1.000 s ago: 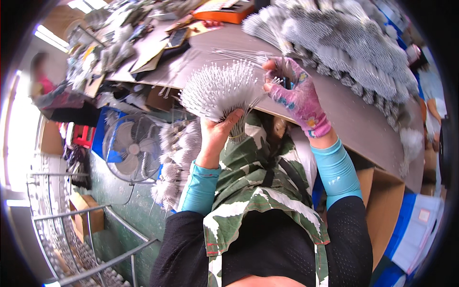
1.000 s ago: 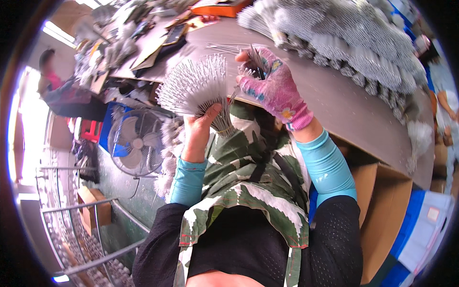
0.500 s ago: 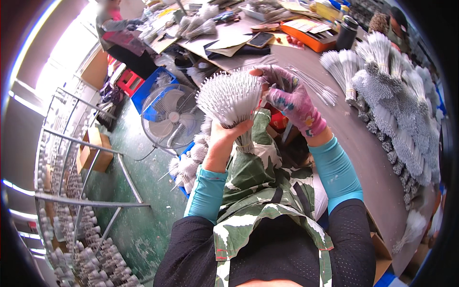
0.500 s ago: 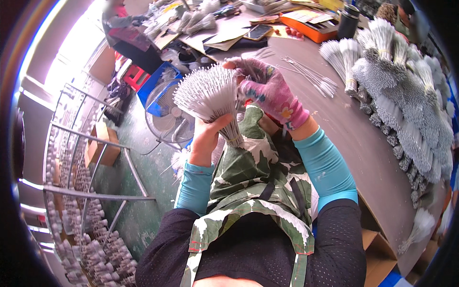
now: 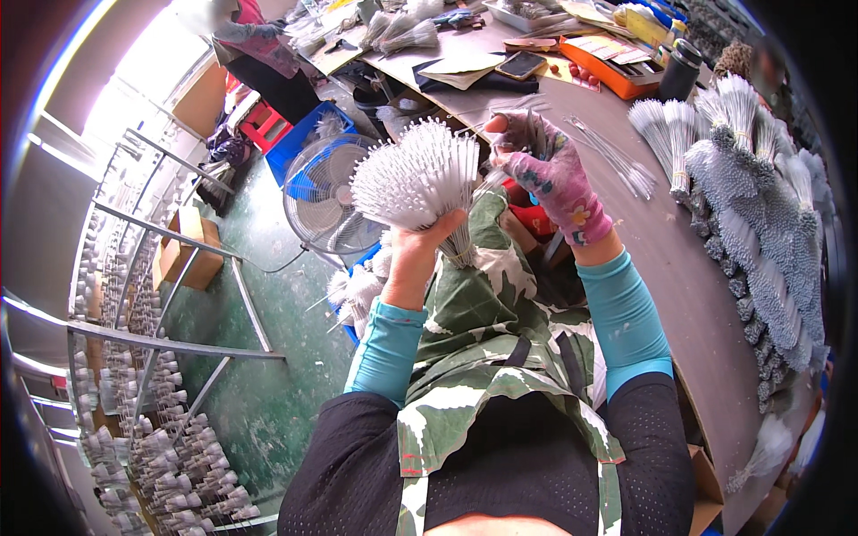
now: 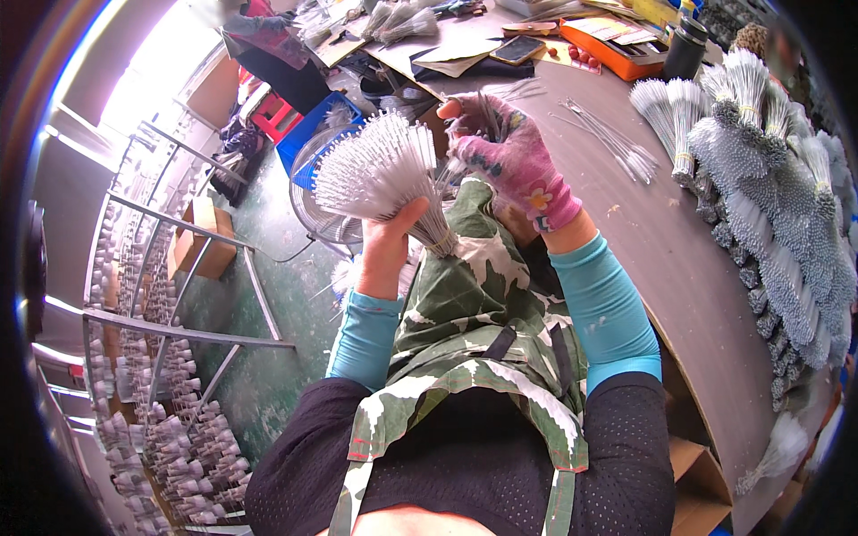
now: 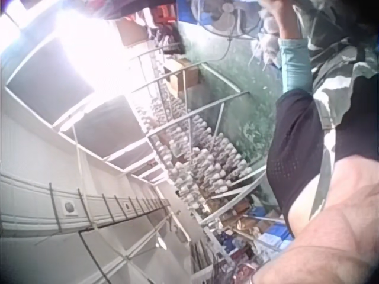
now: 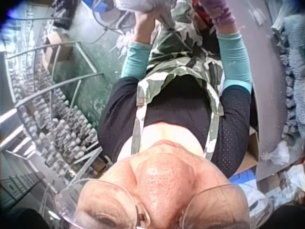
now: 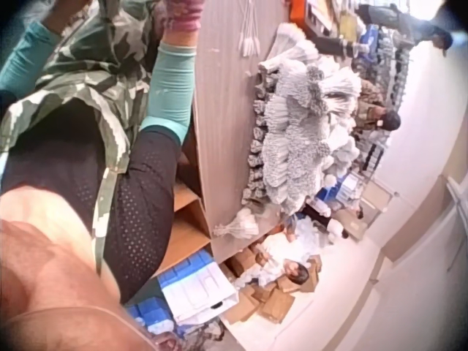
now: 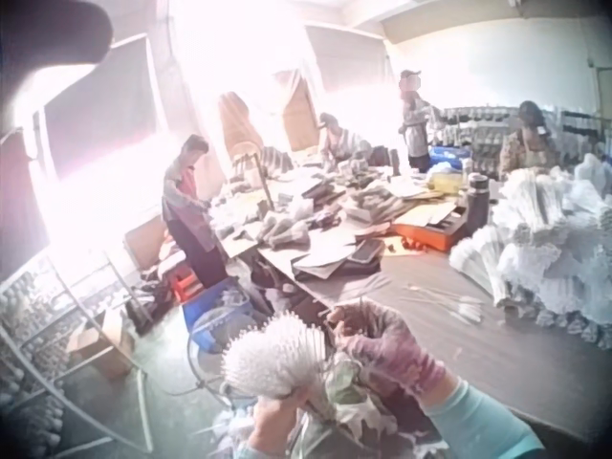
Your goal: Bundling and sorting plastic silver artificial pine needle branches for manufacturing.
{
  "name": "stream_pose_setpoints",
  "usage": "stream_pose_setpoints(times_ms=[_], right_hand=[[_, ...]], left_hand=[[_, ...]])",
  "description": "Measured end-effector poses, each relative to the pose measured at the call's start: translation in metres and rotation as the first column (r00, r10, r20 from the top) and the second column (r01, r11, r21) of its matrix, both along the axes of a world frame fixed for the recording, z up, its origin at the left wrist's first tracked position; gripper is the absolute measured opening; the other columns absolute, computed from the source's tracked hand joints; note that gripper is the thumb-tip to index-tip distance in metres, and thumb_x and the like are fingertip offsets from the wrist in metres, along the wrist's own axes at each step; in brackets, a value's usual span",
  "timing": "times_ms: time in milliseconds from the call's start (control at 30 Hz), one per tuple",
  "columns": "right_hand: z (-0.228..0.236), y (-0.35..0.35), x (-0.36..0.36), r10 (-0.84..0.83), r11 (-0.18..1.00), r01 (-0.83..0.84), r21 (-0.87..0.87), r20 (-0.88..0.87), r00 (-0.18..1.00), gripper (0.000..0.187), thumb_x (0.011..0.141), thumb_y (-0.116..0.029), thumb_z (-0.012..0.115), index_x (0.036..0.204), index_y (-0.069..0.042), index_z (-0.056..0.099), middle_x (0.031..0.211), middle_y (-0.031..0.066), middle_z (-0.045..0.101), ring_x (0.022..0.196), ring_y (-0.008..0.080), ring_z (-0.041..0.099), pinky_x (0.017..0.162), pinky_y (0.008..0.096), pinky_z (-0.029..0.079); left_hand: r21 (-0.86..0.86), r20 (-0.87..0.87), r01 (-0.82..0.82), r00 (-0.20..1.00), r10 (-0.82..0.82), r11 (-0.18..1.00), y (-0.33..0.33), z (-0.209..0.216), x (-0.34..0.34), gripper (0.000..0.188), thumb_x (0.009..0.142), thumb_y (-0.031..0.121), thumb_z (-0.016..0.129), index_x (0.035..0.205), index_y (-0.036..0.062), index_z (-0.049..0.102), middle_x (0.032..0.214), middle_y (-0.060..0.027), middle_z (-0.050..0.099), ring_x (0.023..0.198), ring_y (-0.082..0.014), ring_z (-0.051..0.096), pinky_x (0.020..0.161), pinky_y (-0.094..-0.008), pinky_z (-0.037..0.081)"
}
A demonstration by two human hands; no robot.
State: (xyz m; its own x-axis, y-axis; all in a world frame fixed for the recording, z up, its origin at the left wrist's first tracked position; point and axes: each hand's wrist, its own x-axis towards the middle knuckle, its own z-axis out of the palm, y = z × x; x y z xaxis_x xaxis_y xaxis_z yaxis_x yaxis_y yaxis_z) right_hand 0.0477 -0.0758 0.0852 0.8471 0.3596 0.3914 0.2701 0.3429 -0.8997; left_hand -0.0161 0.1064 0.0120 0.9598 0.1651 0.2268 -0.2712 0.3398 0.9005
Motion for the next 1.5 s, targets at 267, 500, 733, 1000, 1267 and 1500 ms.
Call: stream_pose_setpoints(times_ms=[267,500,733,1000,1267,1500], right_hand=[[-0.008,0.025,-0.008,-0.058,0.995,0.078,-0.063,0.269,0.961,0.030,0.078,0.002,0.063,0.107,-0.003,0.058,0.089,-0.0029,0.056,0.077,0.0043,0.051,0.072,0.0176,0.043],[-0.005,0.018,-0.002,0.011,0.997,-0.003,-0.081,0.098,0.995,0.027,0.078,0.002,0.064,0.104,-0.003,0.057,0.091,-0.0007,0.058,0.083,0.0054,0.052,0.077,0.0195,0.046],[-0.011,0.000,0.008,-0.124,0.982,0.136,-0.134,0.090,0.988,0.016,0.075,0.000,0.068,0.086,-0.002,0.058,0.078,0.0002,0.056,0.069,0.0070,0.053,0.064,0.0211,0.048],[-0.013,-0.001,0.028,-0.157,0.978,0.176,-0.113,0.159,0.975,0.031,0.082,-0.002,0.059,0.113,-0.002,0.057,0.087,0.0008,0.060,0.084,0.0094,0.058,0.076,0.0233,0.049],[-0.005,0.021,0.021,-0.110,0.980,0.151,-0.133,0.276,0.955,0.027,0.080,-0.001,0.062,0.108,-0.001,0.060,0.099,0.0041,0.063,0.092,0.0096,0.057,0.082,0.0235,0.047],[-0.009,0.021,0.024,-0.156,0.926,0.217,-0.309,0.211,0.965,0.031,0.078,0.001,0.062,0.109,-0.001,0.059,0.098,0.0042,0.062,0.088,0.0094,0.057,0.080,0.0230,0.047]], left_hand=[[-0.016,0.012,-0.056,0.998,0.056,0.998,0.000,-0.019,0.010,0.044,0.067,0.000,0.077,0.108,0.0017,0.059,0.100,-0.0055,0.062,0.089,-0.0146,0.059,0.079,-0.0281,0.047],[0.057,0.023,-0.025,0.999,0.023,0.998,0.001,-0.023,0.019,0.044,0.066,0.003,0.078,0.106,0.0009,0.059,0.099,-0.0056,0.063,0.088,-0.0144,0.059,0.079,-0.0279,0.046],[-0.038,-0.032,-0.047,0.998,0.046,0.998,0.003,-0.023,0.018,0.046,0.065,-0.002,0.076,0.107,0.0015,0.058,0.100,-0.0060,0.063,0.091,-0.0161,0.059,0.083,-0.0294,0.046],[-0.094,0.045,-0.005,0.999,0.009,0.996,0.000,-0.025,0.027,0.038,0.071,0.001,0.072,0.107,0.0007,0.058,0.100,-0.0063,0.062,0.092,-0.0166,0.059,0.084,-0.0294,0.045],[-0.088,0.020,-0.018,1.000,0.020,0.996,-0.006,-0.030,0.027,0.040,0.072,0.002,0.071,0.109,-0.0005,0.058,0.101,-0.0060,0.062,0.090,-0.0154,0.059,0.083,-0.0286,0.046],[0.184,0.047,-0.044,0.998,0.036,0.982,-0.013,-0.015,0.020,0.039,0.071,0.005,0.074,0.107,0.0005,0.060,0.096,-0.0049,0.064,0.086,-0.0134,0.060,0.079,-0.0275,0.047]])
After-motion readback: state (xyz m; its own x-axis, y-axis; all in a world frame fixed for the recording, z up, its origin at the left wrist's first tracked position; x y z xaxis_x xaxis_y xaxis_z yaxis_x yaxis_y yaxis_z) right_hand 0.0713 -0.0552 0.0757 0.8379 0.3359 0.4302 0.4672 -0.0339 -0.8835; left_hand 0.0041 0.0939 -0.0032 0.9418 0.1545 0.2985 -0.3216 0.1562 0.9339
